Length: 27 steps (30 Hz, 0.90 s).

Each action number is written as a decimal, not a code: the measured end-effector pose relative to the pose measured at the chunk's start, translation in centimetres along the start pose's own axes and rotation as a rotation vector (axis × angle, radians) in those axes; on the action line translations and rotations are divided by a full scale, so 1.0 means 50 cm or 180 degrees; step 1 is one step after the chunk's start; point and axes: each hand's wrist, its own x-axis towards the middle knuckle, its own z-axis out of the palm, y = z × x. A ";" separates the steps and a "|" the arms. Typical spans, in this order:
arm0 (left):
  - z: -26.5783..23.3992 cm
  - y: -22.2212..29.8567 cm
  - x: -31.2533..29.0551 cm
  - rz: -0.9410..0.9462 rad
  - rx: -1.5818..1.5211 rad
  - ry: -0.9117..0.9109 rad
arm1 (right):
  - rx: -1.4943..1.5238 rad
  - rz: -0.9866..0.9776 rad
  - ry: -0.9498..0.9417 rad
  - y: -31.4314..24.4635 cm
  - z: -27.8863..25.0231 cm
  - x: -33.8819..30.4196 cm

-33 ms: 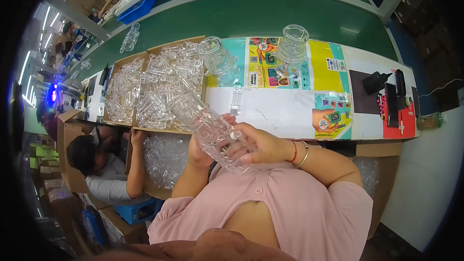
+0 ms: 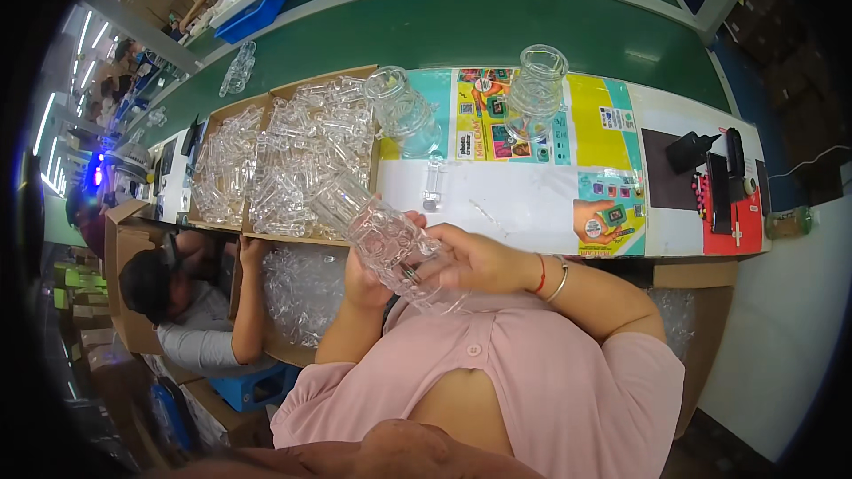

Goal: Applying glue to small parts and wrapping glass mugs in bubble wrap before boxing them on an assembly line.

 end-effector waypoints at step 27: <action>0.093 0.077 0.001 -0.0366 0.0773 -0.0623 | -0.3083 -0.0680 0.0507 -0.143 -0.065 -0.074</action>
